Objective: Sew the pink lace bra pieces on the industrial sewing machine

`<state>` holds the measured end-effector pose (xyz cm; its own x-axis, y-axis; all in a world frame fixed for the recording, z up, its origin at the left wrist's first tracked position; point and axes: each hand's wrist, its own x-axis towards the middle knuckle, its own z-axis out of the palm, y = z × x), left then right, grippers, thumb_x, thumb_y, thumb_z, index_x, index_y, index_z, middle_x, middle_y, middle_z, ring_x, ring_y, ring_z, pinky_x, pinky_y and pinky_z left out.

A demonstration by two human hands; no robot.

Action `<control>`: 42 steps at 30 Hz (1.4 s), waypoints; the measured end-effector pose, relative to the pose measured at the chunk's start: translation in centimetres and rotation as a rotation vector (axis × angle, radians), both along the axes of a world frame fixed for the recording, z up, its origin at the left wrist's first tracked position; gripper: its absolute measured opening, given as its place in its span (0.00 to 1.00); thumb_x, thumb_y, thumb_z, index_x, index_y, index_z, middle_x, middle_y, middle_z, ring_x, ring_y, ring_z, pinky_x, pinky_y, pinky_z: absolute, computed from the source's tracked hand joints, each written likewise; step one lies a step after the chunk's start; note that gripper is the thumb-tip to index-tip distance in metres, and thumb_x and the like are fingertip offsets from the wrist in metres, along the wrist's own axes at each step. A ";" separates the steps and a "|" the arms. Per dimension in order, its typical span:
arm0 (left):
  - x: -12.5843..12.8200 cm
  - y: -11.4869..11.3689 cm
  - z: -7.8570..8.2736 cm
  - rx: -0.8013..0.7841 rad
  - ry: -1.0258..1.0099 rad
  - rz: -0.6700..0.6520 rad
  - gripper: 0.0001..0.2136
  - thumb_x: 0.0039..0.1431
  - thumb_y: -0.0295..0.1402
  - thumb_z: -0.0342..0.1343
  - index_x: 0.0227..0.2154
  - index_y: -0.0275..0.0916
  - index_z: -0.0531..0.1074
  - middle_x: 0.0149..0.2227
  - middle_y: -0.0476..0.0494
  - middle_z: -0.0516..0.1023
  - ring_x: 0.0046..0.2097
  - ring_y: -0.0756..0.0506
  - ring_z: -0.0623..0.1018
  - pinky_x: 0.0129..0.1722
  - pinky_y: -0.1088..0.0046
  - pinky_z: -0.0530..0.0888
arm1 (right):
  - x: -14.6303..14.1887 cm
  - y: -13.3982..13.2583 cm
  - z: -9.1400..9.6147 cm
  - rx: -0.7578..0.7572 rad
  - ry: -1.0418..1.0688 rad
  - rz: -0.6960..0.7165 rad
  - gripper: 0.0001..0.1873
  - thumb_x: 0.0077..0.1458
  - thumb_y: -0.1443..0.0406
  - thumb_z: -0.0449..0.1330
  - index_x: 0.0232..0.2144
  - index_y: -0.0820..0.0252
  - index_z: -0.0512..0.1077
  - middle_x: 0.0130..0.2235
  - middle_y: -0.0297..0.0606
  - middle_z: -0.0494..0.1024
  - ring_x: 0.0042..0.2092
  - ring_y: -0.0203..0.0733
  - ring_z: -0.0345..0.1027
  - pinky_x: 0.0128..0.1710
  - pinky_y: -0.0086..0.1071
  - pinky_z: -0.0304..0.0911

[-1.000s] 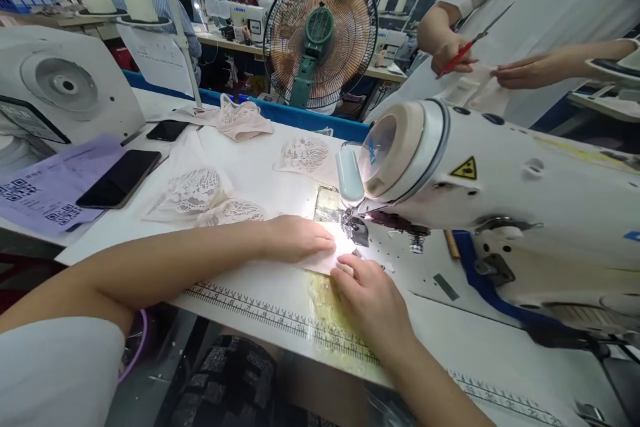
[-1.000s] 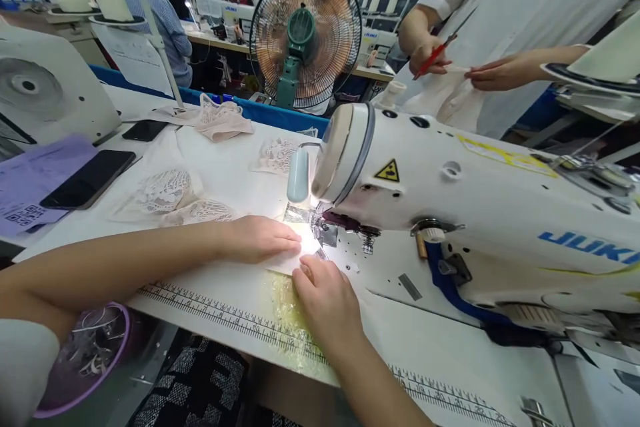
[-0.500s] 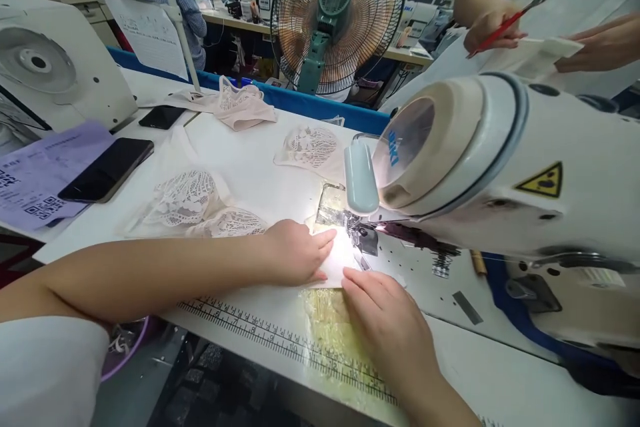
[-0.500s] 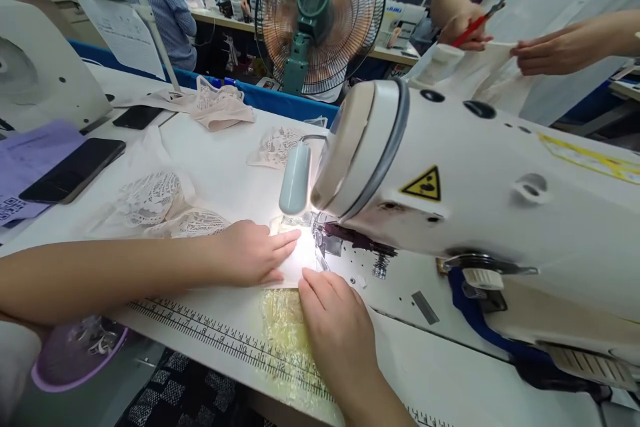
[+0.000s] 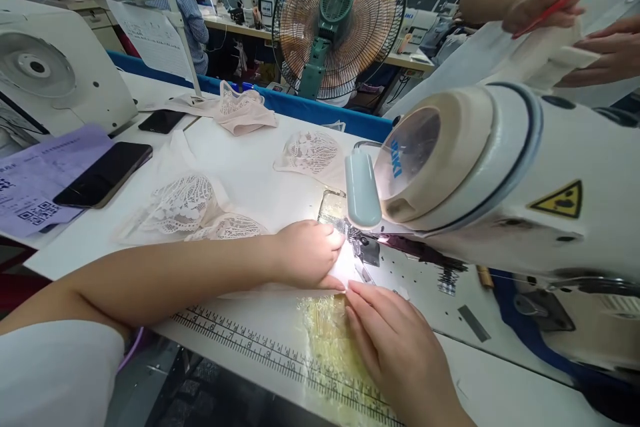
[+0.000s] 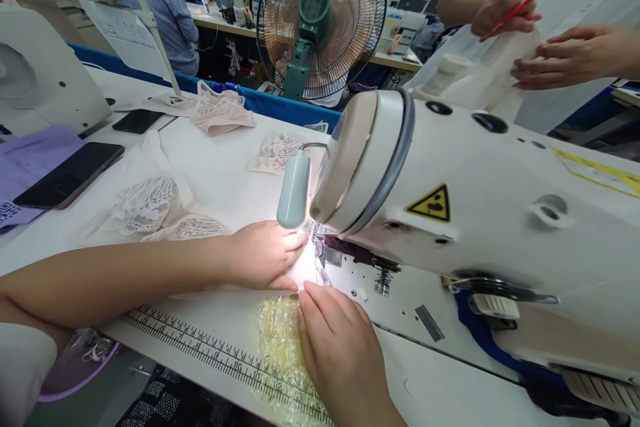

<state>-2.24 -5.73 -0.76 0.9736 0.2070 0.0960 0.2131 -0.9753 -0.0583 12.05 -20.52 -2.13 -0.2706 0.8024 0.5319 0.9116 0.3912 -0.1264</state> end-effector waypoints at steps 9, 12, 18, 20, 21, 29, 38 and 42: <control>1.1 0.9 1.4 -0.047 0.119 -0.004 0.26 0.61 0.50 0.44 0.33 0.30 0.75 0.42 0.34 0.73 0.40 0.39 0.73 0.31 0.65 0.71 | 0.0 0.3 -0.2 -0.046 -0.024 -0.002 0.11 0.58 0.70 0.52 0.38 0.66 0.73 0.40 0.41 0.77 0.44 0.44 0.68 0.46 0.37 0.60; 0.9 0.9 1.9 -0.066 0.105 -0.010 0.24 0.60 0.49 0.46 0.36 0.28 0.74 0.41 0.33 0.73 0.39 0.40 0.73 0.31 0.66 0.71 | 0.0 0.3 -0.2 -0.059 -0.023 -0.010 0.11 0.58 0.70 0.51 0.38 0.64 0.73 0.40 0.40 0.77 0.44 0.43 0.68 0.45 0.36 0.60; 0.1 1.1 2.4 -0.050 0.156 -0.099 0.24 0.60 0.47 0.47 0.43 0.27 0.71 0.47 0.32 0.72 0.44 0.39 0.73 0.34 0.67 0.70 | -0.1 0.4 -0.3 -0.046 -0.010 -0.027 0.11 0.58 0.70 0.50 0.35 0.62 0.73 0.40 0.38 0.78 0.44 0.42 0.69 0.45 0.34 0.60; -0.1 1.1 2.2 -0.035 0.155 -0.097 0.25 0.60 0.48 0.47 0.47 0.27 0.69 0.51 0.32 0.70 0.48 0.39 0.71 0.36 0.67 0.71 | -0.1 0.4 -0.3 -0.029 -0.006 -0.022 0.11 0.58 0.70 0.50 0.35 0.63 0.73 0.40 0.39 0.78 0.43 0.42 0.69 0.45 0.34 0.60; -0.2 1.1 2.0 -0.028 0.148 -0.093 0.26 0.61 0.48 0.46 0.48 0.28 0.68 0.52 0.32 0.70 0.49 0.38 0.70 0.37 0.67 0.71 | 0.0 0.4 -0.3 -0.020 -0.005 -0.019 0.11 0.58 0.71 0.50 0.35 0.63 0.73 0.40 0.39 0.78 0.43 0.42 0.69 0.45 0.34 0.60; -0.1 -0.2 1.2 -0.049 0.040 0.008 0.25 0.61 0.49 0.44 0.46 0.29 0.68 0.46 0.33 0.72 0.47 0.38 0.70 0.39 0.63 0.70 | 0.0 0.5 -0.1 -0.004 -0.045 -0.005 0.12 0.57 0.70 0.50 0.37 0.63 0.73 0.41 0.41 0.78 0.46 0.45 0.68 0.46 0.37 0.62; 0.7 -1.5 0.7 -0.077 -0.013 0.142 0.23 0.61 0.48 0.45 0.42 0.30 0.70 0.43 0.34 0.73 0.46 0.39 0.71 0.42 0.63 0.70 | 0.4 0.1 -0.4 -0.040 -0.036 -0.020 0.13 0.59 0.68 0.49 0.36 0.64 0.73 0.40 0.41 0.78 0.45 0.45 0.69 0.46 0.38 0.61; 0.7 -1.4 0.8 -0.058 -0.013 0.127 0.22 0.61 0.48 0.45 0.42 0.31 0.70 0.44 0.33 0.73 0.47 0.39 0.71 0.42 0.63 0.70 | 0.5 0.1 -0.4 -0.012 -0.061 -0.028 0.13 0.59 0.68 0.49 0.35 0.64 0.74 0.40 0.41 0.78 0.45 0.45 0.70 0.45 0.39 0.63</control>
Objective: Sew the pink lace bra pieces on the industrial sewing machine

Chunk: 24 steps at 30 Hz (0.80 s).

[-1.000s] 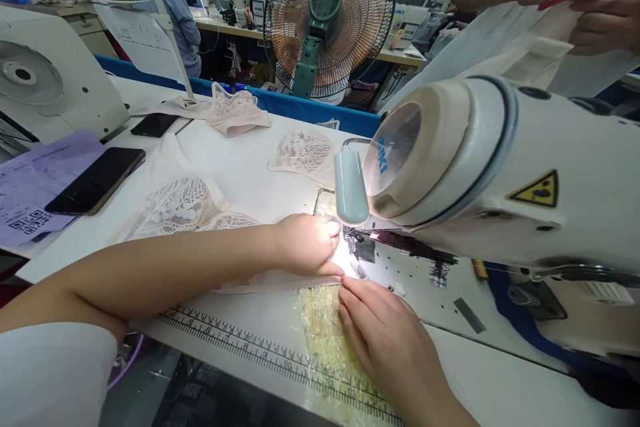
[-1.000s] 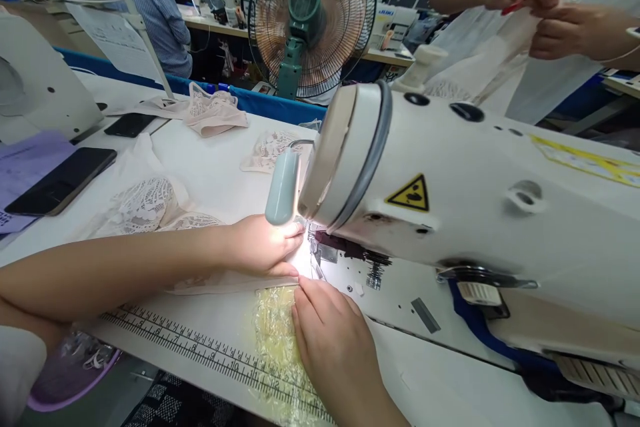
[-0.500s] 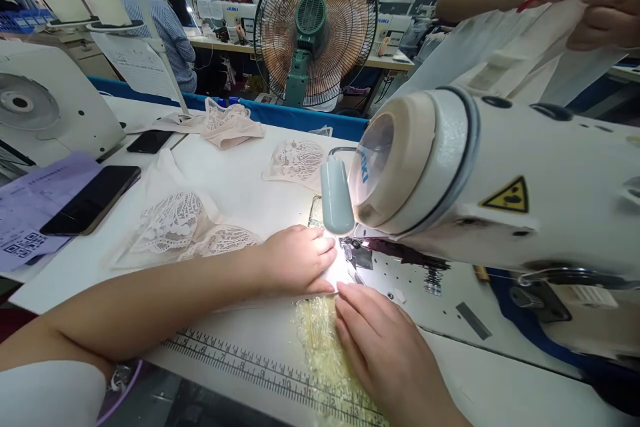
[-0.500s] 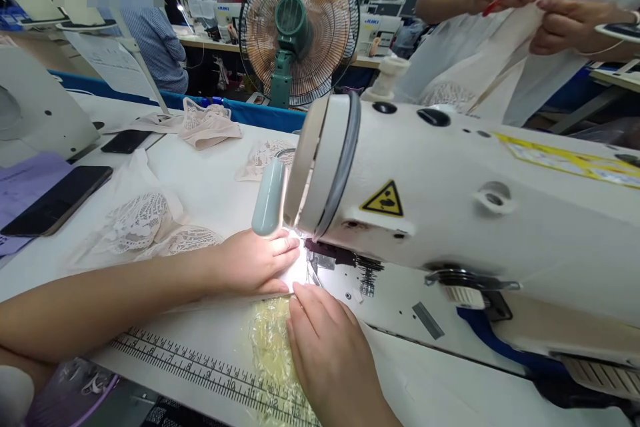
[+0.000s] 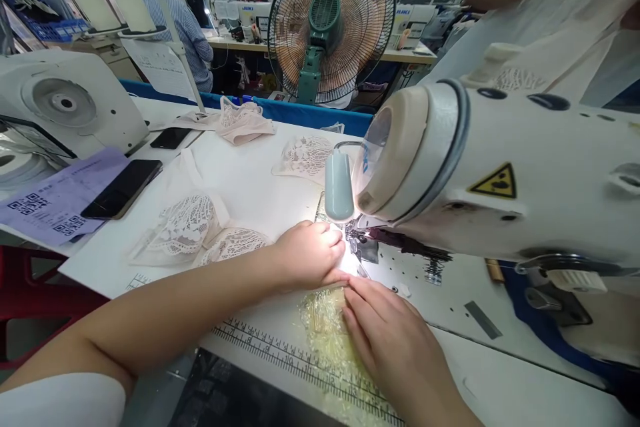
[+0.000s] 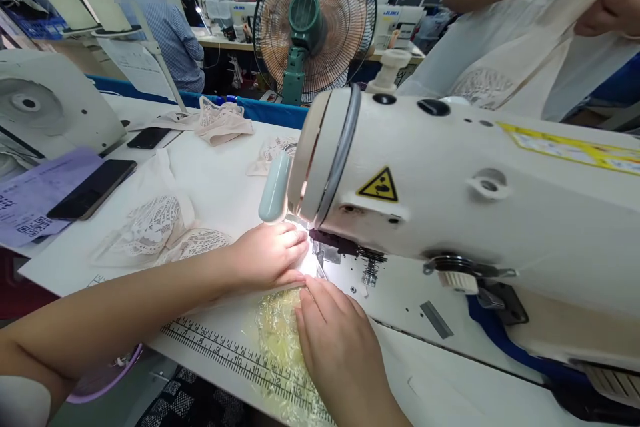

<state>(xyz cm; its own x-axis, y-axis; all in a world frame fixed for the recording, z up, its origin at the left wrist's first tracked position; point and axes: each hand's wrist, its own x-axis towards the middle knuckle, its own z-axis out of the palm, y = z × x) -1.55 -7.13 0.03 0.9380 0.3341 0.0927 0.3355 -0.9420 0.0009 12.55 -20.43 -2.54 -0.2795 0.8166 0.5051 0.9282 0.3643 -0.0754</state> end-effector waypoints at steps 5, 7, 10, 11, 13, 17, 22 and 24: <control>-0.2 0.4 0.4 -0.008 0.034 -0.027 0.21 0.61 0.46 0.47 0.44 0.31 0.69 0.46 0.33 0.72 0.47 0.39 0.71 0.42 0.63 0.70 | -0.1 0.0 0.0 0.001 0.001 0.005 0.13 0.59 0.69 0.49 0.35 0.65 0.74 0.40 0.42 0.78 0.44 0.45 0.70 0.44 0.39 0.66; -0.2 0.6 0.5 -0.013 0.050 -0.037 0.21 0.61 0.46 0.47 0.45 0.31 0.69 0.46 0.34 0.72 0.48 0.38 0.70 0.41 0.62 0.70 | -0.1 0.0 0.0 0.003 0.004 0.002 0.13 0.58 0.69 0.49 0.35 0.65 0.74 0.41 0.42 0.78 0.45 0.46 0.70 0.44 0.39 0.67; -0.1 0.9 0.5 -0.013 0.067 -0.055 0.22 0.62 0.45 0.46 0.45 0.30 0.69 0.46 0.34 0.72 0.48 0.38 0.70 0.41 0.61 0.70 | -0.1 0.0 0.1 0.001 0.014 -0.001 0.13 0.58 0.69 0.49 0.36 0.66 0.74 0.42 0.42 0.78 0.45 0.46 0.70 0.44 0.40 0.68; -0.1 0.9 0.5 -0.013 0.068 -0.059 0.21 0.62 0.45 0.46 0.45 0.30 0.69 0.46 0.35 0.72 0.47 0.38 0.70 0.40 0.60 0.70 | -0.1 0.0 0.1 -0.001 0.015 -0.001 0.13 0.58 0.69 0.49 0.35 0.66 0.74 0.42 0.42 0.78 0.45 0.46 0.70 0.44 0.40 0.68; -0.1 1.0 0.4 -0.014 0.067 -0.061 0.21 0.62 0.45 0.46 0.45 0.30 0.69 0.46 0.35 0.73 0.47 0.38 0.71 0.39 0.61 0.70 | -0.1 0.0 0.1 0.001 0.016 -0.002 0.13 0.58 0.69 0.49 0.35 0.66 0.74 0.41 0.42 0.78 0.44 0.46 0.71 0.44 0.40 0.69; 0.0 1.2 0.3 -0.013 0.060 -0.048 0.20 0.61 0.45 0.47 0.43 0.31 0.70 0.43 0.37 0.73 0.45 0.38 0.71 0.38 0.62 0.70 | -0.2 0.0 0.1 0.008 0.019 -0.006 0.13 0.58 0.69 0.50 0.34 0.66 0.74 0.41 0.42 0.78 0.45 0.46 0.71 0.44 0.41 0.71; 0.1 1.5 0.7 0.048 0.037 -0.056 0.20 0.60 0.45 0.48 0.41 0.32 0.72 0.43 0.36 0.74 0.44 0.39 0.73 0.40 0.61 0.70 | -0.3 0.0 0.2 0.016 0.025 -0.004 0.13 0.58 0.70 0.50 0.35 0.67 0.75 0.42 0.43 0.78 0.45 0.46 0.72 0.45 0.41 0.71; 0.1 1.4 1.2 0.086 0.016 -0.075 0.18 0.61 0.43 0.48 0.39 0.31 0.72 0.43 0.35 0.74 0.43 0.39 0.73 0.40 0.60 0.70 | -0.3 0.0 0.2 0.007 0.029 -0.002 0.13 0.58 0.70 0.50 0.36 0.67 0.74 0.43 0.44 0.78 0.45 0.46 0.71 0.45 0.41 0.71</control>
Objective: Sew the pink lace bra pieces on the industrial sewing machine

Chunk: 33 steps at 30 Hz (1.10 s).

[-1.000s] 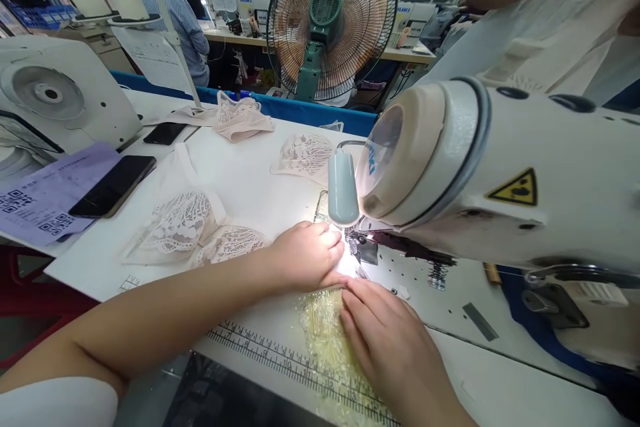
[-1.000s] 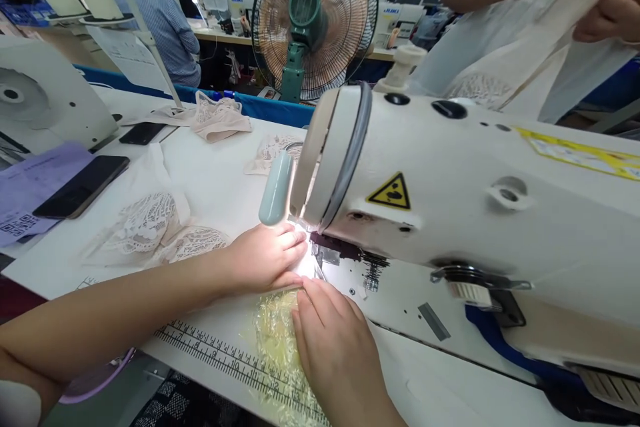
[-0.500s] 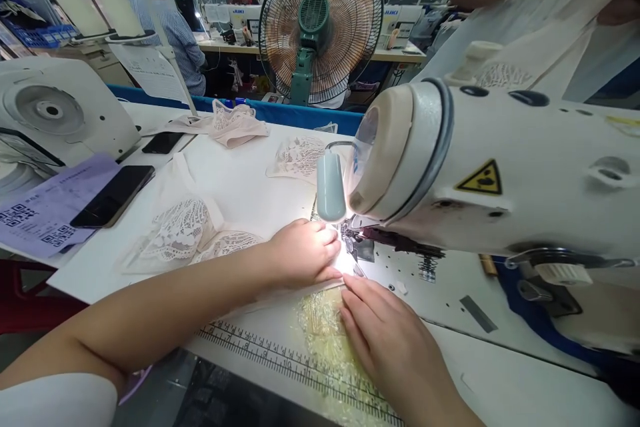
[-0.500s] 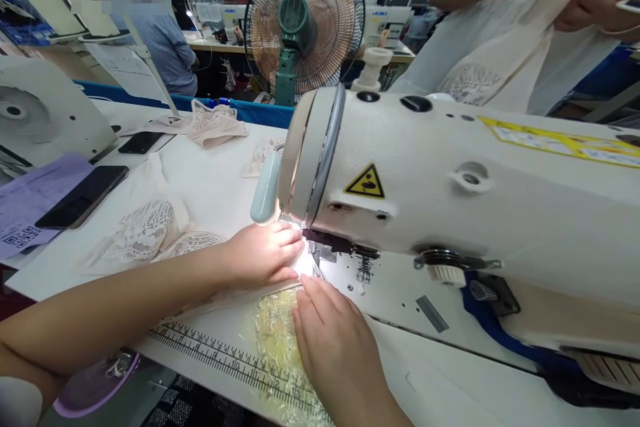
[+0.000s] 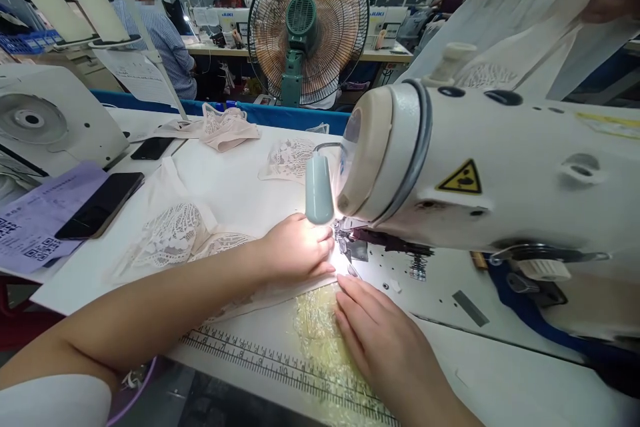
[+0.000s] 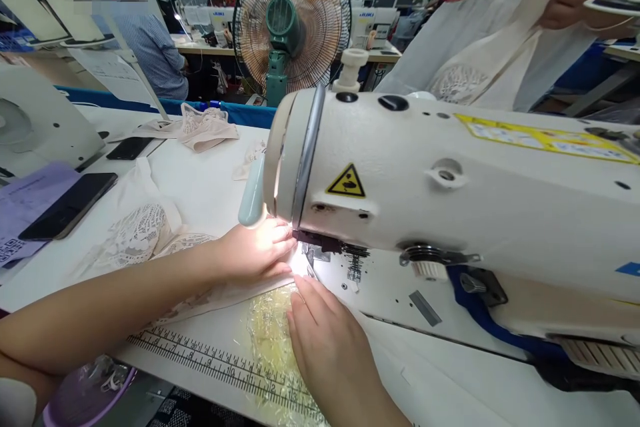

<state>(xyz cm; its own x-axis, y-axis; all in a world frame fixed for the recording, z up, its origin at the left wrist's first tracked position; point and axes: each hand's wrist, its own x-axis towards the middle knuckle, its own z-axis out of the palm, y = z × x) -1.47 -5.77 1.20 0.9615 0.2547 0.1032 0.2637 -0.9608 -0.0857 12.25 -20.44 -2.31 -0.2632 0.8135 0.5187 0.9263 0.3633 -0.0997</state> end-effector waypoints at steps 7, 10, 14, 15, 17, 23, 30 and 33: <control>-1.9 -3.2 -0.4 -0.052 -0.136 -0.254 0.13 0.64 0.29 0.44 0.35 0.31 0.74 0.42 0.38 0.75 0.44 0.45 0.72 0.47 0.64 0.70 | 0.2 0.1 0.1 -0.073 0.042 0.066 0.14 0.57 0.71 0.49 0.37 0.67 0.74 0.43 0.45 0.77 0.46 0.46 0.71 0.47 0.42 0.70; -2.8 -3.7 -1.7 0.000 -0.216 -0.259 0.13 0.64 0.27 0.43 0.41 0.30 0.73 0.48 0.38 0.74 0.48 0.44 0.71 0.53 0.62 0.66 | 0.3 0.1 -0.1 -0.074 0.043 0.064 0.14 0.57 0.70 0.49 0.39 0.68 0.73 0.43 0.46 0.77 0.46 0.47 0.71 0.46 0.42 0.71; -3.2 -2.8 -2.2 0.032 -0.250 -0.295 0.13 0.65 0.27 0.42 0.43 0.32 0.72 0.48 0.42 0.75 0.48 0.45 0.71 0.53 0.61 0.65 | 0.2 0.1 -0.2 -0.066 0.058 0.060 0.13 0.57 0.70 0.49 0.36 0.67 0.73 0.43 0.47 0.77 0.46 0.47 0.72 0.46 0.42 0.71; -3.2 -2.5 -2.2 0.028 -0.255 -0.301 0.13 0.65 0.27 0.42 0.43 0.33 0.72 0.48 0.43 0.75 0.48 0.46 0.72 0.53 0.61 0.66 | 0.2 0.1 -0.2 -0.061 0.061 0.058 0.13 0.57 0.70 0.49 0.36 0.67 0.73 0.43 0.47 0.77 0.46 0.47 0.72 0.46 0.42 0.71; -3.1 -2.0 -2.0 0.013 -0.255 -0.321 0.13 0.65 0.27 0.42 0.43 0.33 0.72 0.48 0.44 0.75 0.48 0.46 0.72 0.52 0.62 0.66 | 0.1 0.0 -0.2 -0.054 0.058 0.049 0.13 0.57 0.70 0.49 0.36 0.67 0.73 0.43 0.47 0.77 0.46 0.47 0.72 0.45 0.43 0.71; -2.8 -1.2 -1.9 -0.012 -0.267 -0.341 0.14 0.67 0.27 0.40 0.42 0.34 0.72 0.47 0.47 0.76 0.46 0.47 0.73 0.50 0.63 0.67 | 0.0 0.1 -0.4 -0.046 0.031 0.034 0.14 0.57 0.70 0.49 0.39 0.69 0.73 0.45 0.48 0.77 0.47 0.48 0.71 0.45 0.43 0.71; -2.6 -0.2 -1.3 0.011 -0.237 -0.352 0.16 0.67 0.28 0.38 0.44 0.34 0.71 0.47 0.47 0.76 0.47 0.47 0.73 0.51 0.65 0.66 | 0.1 0.2 -0.7 -0.071 -0.006 0.033 0.16 0.57 0.70 0.49 0.42 0.70 0.73 0.48 0.49 0.75 0.50 0.50 0.69 0.46 0.42 0.71; -2.6 0.0 -1.5 0.008 -0.221 -0.367 0.15 0.67 0.28 0.38 0.44 0.33 0.71 0.48 0.46 0.75 0.47 0.47 0.73 0.51 0.63 0.66 | 0.0 0.2 -0.6 -0.070 -0.008 0.025 0.16 0.57 0.70 0.49 0.42 0.70 0.73 0.48 0.49 0.75 0.50 0.49 0.69 0.46 0.42 0.71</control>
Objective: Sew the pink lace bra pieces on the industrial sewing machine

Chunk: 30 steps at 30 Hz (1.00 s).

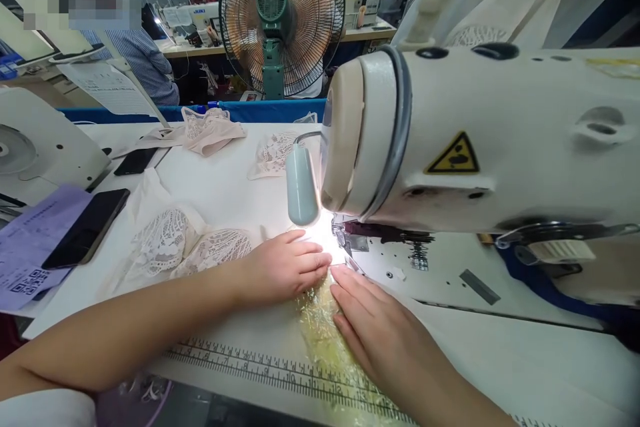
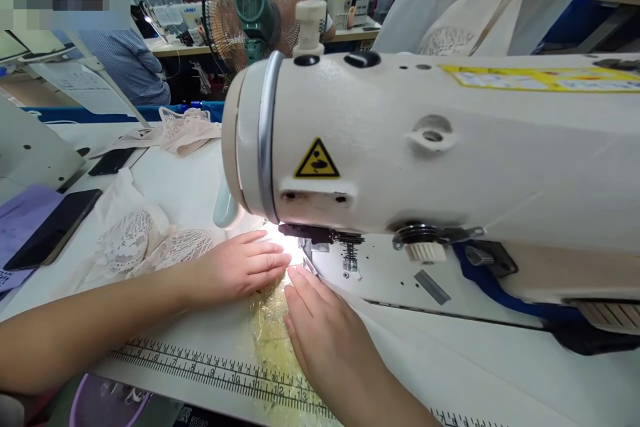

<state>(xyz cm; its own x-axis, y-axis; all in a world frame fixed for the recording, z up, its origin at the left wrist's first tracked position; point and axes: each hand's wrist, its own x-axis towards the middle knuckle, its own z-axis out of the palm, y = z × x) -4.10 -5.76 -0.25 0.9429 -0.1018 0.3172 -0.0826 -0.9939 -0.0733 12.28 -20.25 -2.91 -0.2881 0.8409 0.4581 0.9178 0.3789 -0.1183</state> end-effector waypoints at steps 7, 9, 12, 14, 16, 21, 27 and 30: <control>0.2 0.6 -0.3 0.020 0.018 -0.007 0.16 0.67 0.28 0.38 0.43 0.34 0.71 0.48 0.46 0.75 0.48 0.47 0.73 0.50 0.63 0.67 | 0.0 -0.1 -0.2 -0.037 0.015 0.005 0.16 0.57 0.69 0.48 0.42 0.69 0.73 0.49 0.50 0.74 0.51 0.50 0.68 0.47 0.42 0.70; 0.2 0.9 -0.2 0.042 0.036 -0.005 0.16 0.68 0.28 0.36 0.43 0.35 0.71 0.49 0.47 0.75 0.48 0.47 0.73 0.49 0.64 0.68 | 0.1 -0.1 -0.3 -0.034 0.024 0.006 0.16 0.57 0.69 0.48 0.42 0.69 0.73 0.49 0.50 0.74 0.52 0.49 0.68 0.47 0.42 0.70; 0.3 1.2 -0.1 0.051 0.059 0.009 0.17 0.68 0.28 0.35 0.45 0.35 0.70 0.50 0.47 0.74 0.49 0.47 0.72 0.48 0.64 0.68 | 0.1 -0.1 -0.2 -0.034 0.029 0.006 0.16 0.57 0.70 0.48 0.42 0.68 0.73 0.49 0.50 0.74 0.51 0.49 0.68 0.47 0.42 0.70; 0.3 1.4 -0.1 0.048 0.068 0.008 0.17 0.68 0.28 0.35 0.45 0.35 0.70 0.50 0.46 0.74 0.49 0.46 0.72 0.48 0.63 0.67 | 0.1 0.0 -0.1 -0.037 0.031 0.000 0.16 0.57 0.70 0.48 0.41 0.68 0.73 0.49 0.49 0.74 0.51 0.49 0.68 0.46 0.42 0.71; 0.4 1.4 -0.1 0.041 0.083 0.007 0.16 0.68 0.28 0.36 0.46 0.34 0.70 0.50 0.46 0.74 0.50 0.46 0.72 0.49 0.62 0.67 | 0.0 0.0 0.0 -0.037 0.032 -0.011 0.16 0.57 0.70 0.48 0.41 0.68 0.73 0.48 0.49 0.75 0.51 0.49 0.69 0.46 0.42 0.71; 0.5 1.6 -0.2 0.019 0.103 0.017 0.15 0.68 0.28 0.38 0.46 0.34 0.70 0.51 0.47 0.73 0.51 0.45 0.72 0.49 0.63 0.67 | 0.0 0.0 0.1 -0.026 0.034 -0.012 0.16 0.57 0.70 0.47 0.40 0.68 0.73 0.48 0.49 0.75 0.50 0.49 0.69 0.46 0.42 0.71; 0.7 2.1 -0.5 0.024 0.120 0.041 0.15 0.67 0.27 0.38 0.45 0.35 0.70 0.51 0.46 0.73 0.51 0.45 0.71 0.45 0.64 0.68 | 0.0 0.0 0.2 -0.031 0.027 -0.004 0.16 0.57 0.70 0.47 0.41 0.68 0.73 0.48 0.49 0.75 0.50 0.49 0.69 0.46 0.42 0.71; 0.9 2.7 -0.7 0.040 0.113 0.026 0.16 0.67 0.27 0.36 0.46 0.34 0.70 0.51 0.43 0.73 0.52 0.44 0.71 0.44 0.63 0.69 | 0.0 0.0 0.2 -0.013 0.025 0.003 0.15 0.57 0.70 0.48 0.41 0.68 0.73 0.48 0.48 0.75 0.50 0.48 0.69 0.47 0.41 0.71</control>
<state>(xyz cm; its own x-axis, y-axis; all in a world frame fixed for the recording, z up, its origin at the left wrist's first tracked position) -3.23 -3.02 -0.91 0.9748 -0.0874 0.2052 -0.0669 -0.9922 -0.1047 12.25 -20.20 -2.73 -0.2790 0.8463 0.4538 0.9136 0.3795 -0.1459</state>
